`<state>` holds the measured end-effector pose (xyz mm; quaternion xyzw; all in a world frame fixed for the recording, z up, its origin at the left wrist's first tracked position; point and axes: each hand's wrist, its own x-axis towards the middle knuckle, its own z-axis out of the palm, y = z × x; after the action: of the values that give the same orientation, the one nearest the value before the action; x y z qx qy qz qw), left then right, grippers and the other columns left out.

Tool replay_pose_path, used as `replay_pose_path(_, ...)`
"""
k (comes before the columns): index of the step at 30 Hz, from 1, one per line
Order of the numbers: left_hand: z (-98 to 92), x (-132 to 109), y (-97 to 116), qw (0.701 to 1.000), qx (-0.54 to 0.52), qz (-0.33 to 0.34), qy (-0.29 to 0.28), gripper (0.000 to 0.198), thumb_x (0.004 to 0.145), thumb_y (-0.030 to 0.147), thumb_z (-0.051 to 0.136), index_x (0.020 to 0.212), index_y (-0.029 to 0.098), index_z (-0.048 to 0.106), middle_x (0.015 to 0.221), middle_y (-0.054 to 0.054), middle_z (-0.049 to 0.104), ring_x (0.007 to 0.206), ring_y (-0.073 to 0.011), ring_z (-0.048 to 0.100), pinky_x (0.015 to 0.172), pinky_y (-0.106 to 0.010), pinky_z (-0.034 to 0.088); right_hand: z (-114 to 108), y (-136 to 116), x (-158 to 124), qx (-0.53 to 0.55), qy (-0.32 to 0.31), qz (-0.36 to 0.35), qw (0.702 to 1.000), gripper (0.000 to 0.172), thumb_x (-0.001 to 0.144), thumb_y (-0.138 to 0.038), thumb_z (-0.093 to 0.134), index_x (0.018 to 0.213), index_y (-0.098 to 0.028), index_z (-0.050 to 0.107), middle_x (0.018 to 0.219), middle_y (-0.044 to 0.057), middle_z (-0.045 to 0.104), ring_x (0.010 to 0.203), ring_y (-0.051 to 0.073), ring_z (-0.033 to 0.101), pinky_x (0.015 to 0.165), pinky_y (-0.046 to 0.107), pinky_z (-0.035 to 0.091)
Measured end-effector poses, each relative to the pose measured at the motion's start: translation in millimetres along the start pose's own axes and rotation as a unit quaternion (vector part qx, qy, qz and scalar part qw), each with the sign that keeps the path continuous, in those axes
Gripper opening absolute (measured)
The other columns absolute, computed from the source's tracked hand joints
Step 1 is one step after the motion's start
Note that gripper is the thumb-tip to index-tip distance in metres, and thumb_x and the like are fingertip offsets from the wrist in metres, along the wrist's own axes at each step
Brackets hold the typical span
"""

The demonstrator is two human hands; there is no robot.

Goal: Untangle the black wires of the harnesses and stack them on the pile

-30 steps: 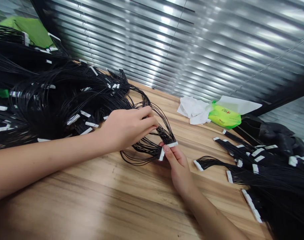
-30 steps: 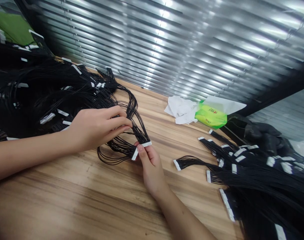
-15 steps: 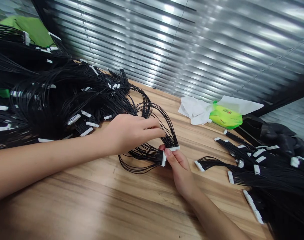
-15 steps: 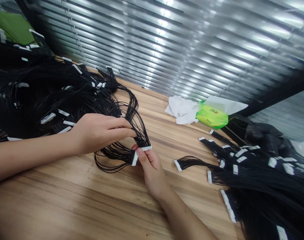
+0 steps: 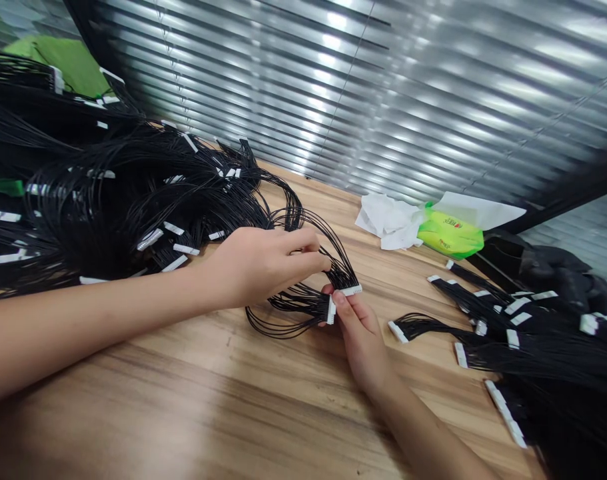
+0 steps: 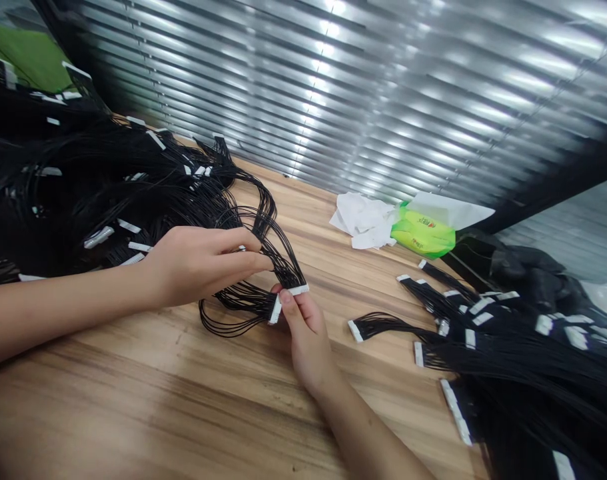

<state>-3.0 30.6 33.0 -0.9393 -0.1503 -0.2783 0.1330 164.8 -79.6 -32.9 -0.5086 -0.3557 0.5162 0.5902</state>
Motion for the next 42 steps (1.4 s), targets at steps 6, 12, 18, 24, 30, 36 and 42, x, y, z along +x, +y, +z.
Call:
replay_pose_path(6,-8.7,-1,-2,0.98,-0.153,0.078,-0.101,0.031,0.093,0.043,0.042,0.084,0.033,0.07,0.076,0.004,0.068,0.049,-0.0066,0.048,0.044,-0.026,0.025,-1,0,2,0.01,0.005,0.013,1.0,0.029,0.082,-0.049,0.062,0.089,-0.021,0.068,0.066,-0.003,0.057,0.063,0.013,0.051,0.064,0.027,0.042)
replay_pose_path(12,-4.3,-3,-10,0.97,-0.056,0.232,0.036,0.015,0.09,0.034,0.054,0.081,0.031,0.066,0.067,0.007,0.064,0.046,-0.0065,0.043,0.042,-0.027,0.024,-1,2,2,0.018,0.014,-0.009,1.0,0.026,0.083,-0.047,0.062,0.086,-0.022,0.068,0.066,-0.003,0.058,0.063,0.013,0.05,0.064,0.027,0.041)
replay_pose_path(18,-1.4,-1,-14,0.969,-0.034,0.235,0.074,0.042,0.086,0.053,0.051,0.059,0.022,0.055,0.045,0.006,0.042,0.043,-0.0076,0.04,0.045,-0.028,0.023,-1,3,2,0.014,0.031,-0.01,0.999,0.025,0.083,-0.046,0.062,0.088,-0.022,0.068,0.065,-0.003,0.058,0.063,0.013,0.05,0.062,0.026,0.042)
replay_pose_path(24,5.1,0,-13,0.983,0.041,0.139,0.116,0.034,0.09,0.038,0.053,0.061,0.02,0.051,0.051,0.007,0.05,0.051,-0.0074,0.046,0.054,-0.026,0.03,0,3,3,0.02,0.046,-0.013,0.999,0.027,0.08,-0.047,0.064,0.086,-0.021,0.069,0.068,-0.002,0.059,0.062,0.012,0.05,0.057,0.026,0.043)
replay_pose_path(30,10.8,-1,-11,0.975,0.011,0.179,0.128,0.003,0.088,0.029,0.058,0.089,0.027,0.061,0.086,0.009,0.069,0.07,-0.0083,0.057,0.066,-0.026,0.038,1,2,3,0.012,0.048,-0.006,0.999,0.028,0.08,-0.047,0.065,0.089,-0.022,0.069,0.069,-0.002,0.06,0.062,0.013,0.051,0.058,0.026,0.045)
replay_pose_path(36,8.4,-1,-8,0.973,-0.003,0.217,0.083,0.012,0.092,0.023,0.052,0.09,0.028,0.063,0.081,0.008,0.068,0.067,-0.0071,0.055,0.062,-0.026,0.036,1,1,2,0.004,0.049,-0.003,0.999,0.03,0.08,-0.048,0.064,0.089,-0.02,0.068,0.069,-0.001,0.061,0.061,0.014,0.051,0.059,0.027,0.044)
replay_pose_path(42,6.6,1,-1,0.991,-0.014,0.136,0.006,0.025,0.094,0.029,0.047,0.077,0.023,0.065,0.07,0.006,0.064,0.059,-0.0065,0.051,0.052,-0.026,0.031,2,1,2,0.006,0.069,-0.008,0.998,0.029,0.078,-0.048,0.066,0.088,-0.021,0.067,0.071,-0.002,0.061,0.06,0.013,0.05,0.057,0.027,0.044)
